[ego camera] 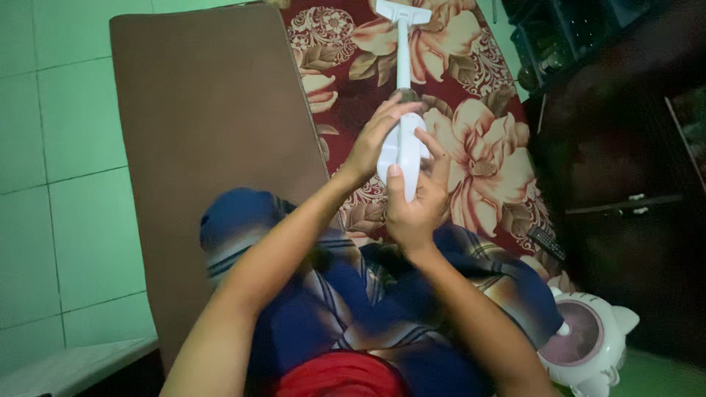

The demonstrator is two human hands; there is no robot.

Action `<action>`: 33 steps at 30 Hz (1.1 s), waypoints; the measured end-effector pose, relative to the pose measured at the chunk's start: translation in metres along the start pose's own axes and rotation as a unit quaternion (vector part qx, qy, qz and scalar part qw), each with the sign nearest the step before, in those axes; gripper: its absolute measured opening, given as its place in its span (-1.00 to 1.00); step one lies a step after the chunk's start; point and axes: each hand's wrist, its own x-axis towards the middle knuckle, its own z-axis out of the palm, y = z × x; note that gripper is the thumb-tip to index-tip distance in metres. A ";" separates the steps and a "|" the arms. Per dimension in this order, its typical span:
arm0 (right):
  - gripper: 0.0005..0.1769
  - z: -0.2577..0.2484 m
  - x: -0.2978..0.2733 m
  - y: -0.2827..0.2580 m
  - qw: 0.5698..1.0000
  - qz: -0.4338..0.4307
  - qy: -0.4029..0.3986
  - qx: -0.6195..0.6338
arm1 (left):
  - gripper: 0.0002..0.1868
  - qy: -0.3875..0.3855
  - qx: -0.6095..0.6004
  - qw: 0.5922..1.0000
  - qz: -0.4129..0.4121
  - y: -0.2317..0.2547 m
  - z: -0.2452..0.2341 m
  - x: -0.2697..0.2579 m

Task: The person attaches a nozzle to a white handheld vacuum cleaner and checks the unit while sitting and standing on a floral rug.

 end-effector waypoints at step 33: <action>-0.63 0.010 0.015 0.090 0.952 0.230 0.049 0.195 | -0.71 0.076 -0.295 0.903 -0.302 -0.105 0.051 0.034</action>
